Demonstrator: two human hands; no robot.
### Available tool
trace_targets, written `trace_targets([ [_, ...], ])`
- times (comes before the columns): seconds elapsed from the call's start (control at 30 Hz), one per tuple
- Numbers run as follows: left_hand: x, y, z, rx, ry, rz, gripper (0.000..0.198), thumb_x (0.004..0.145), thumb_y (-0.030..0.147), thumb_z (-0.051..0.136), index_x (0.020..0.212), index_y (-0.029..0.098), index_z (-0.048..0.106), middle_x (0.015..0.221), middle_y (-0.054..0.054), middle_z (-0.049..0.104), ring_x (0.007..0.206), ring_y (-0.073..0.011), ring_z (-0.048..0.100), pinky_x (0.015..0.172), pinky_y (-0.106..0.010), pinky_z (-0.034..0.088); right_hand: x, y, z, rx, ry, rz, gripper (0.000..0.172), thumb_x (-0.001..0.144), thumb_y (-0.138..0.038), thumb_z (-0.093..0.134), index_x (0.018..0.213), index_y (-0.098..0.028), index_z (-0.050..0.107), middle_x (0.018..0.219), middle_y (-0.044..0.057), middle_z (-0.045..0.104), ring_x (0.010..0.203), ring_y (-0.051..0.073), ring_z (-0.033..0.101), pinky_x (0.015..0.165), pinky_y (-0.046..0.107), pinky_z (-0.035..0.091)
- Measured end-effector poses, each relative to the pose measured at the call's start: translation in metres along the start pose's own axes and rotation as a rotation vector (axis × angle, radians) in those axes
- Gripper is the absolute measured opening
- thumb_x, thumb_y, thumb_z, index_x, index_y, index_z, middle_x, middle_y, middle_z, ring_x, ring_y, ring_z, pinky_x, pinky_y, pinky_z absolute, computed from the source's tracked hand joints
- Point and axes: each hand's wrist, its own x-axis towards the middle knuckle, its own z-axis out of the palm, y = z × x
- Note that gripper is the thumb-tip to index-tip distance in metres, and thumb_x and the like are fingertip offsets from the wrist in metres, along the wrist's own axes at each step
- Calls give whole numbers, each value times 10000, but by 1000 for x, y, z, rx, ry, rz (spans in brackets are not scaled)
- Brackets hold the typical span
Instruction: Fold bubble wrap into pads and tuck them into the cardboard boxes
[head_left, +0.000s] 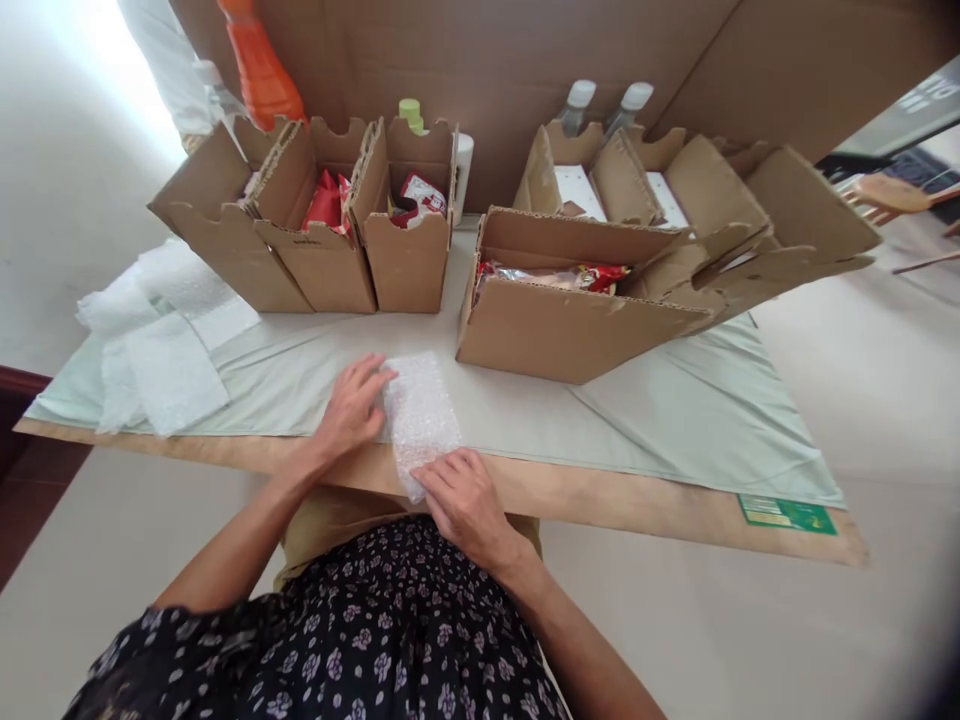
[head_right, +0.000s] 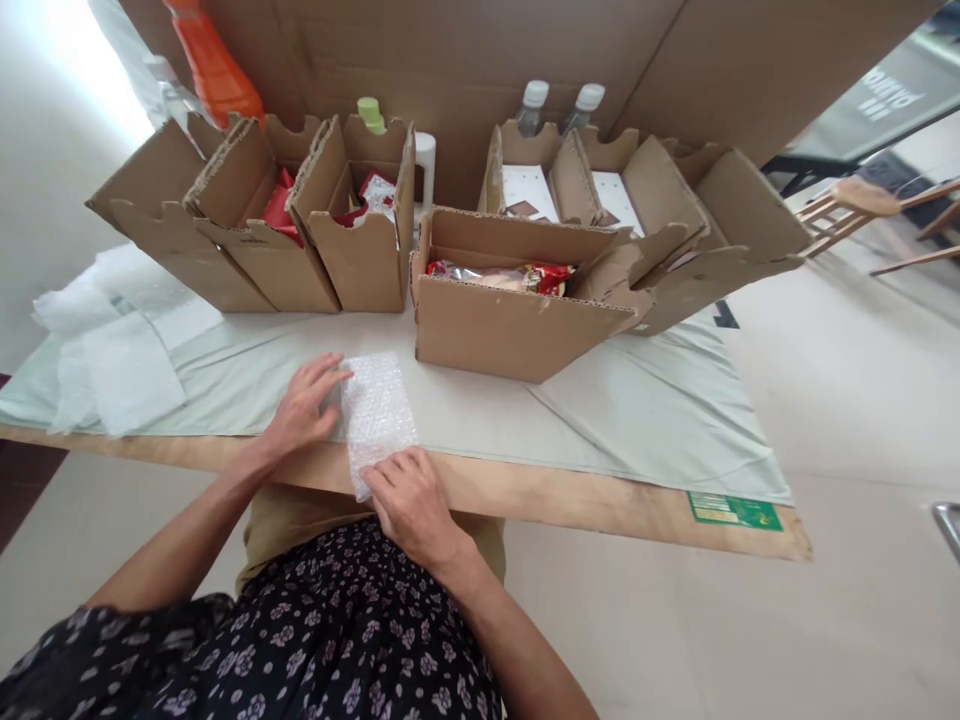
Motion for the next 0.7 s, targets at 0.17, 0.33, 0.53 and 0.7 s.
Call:
trace_targets([
  [0.17,-75,55,-12,-221,-109,20,655,815,102,583,1457,212,511,1377,-129,652,1315,-295,592,1124,-512,512,13,4,12,145,-171,163,192,988,-129,576,1119,-215,687,988,43,774,907,211,656,864,386,466],
  [0.33,-78,59,6,-127,41,-60,275,955,159,594,1222,188,653,1023,-87,761,949,-245,693,863,-426,588,13,12,-13,281,-246,145,365,971,-196,634,1326,-284,627,1250,45,747,1130,241,664,1013,451,478],
  [0.53,-73,52,13,-103,124,-132,130,925,131,595,970,188,703,861,-51,741,844,-219,669,801,-385,546,-8,26,-5,209,-32,349,303,991,-230,570,1278,-240,668,1043,69,784,929,240,706,876,425,554],
  [0.7,-67,54,12,-60,95,-226,245,920,170,612,1145,188,708,751,-18,708,789,-220,653,809,-389,533,-4,24,0,58,104,393,374,990,-240,588,1364,-224,604,987,62,764,873,229,708,823,396,542],
])
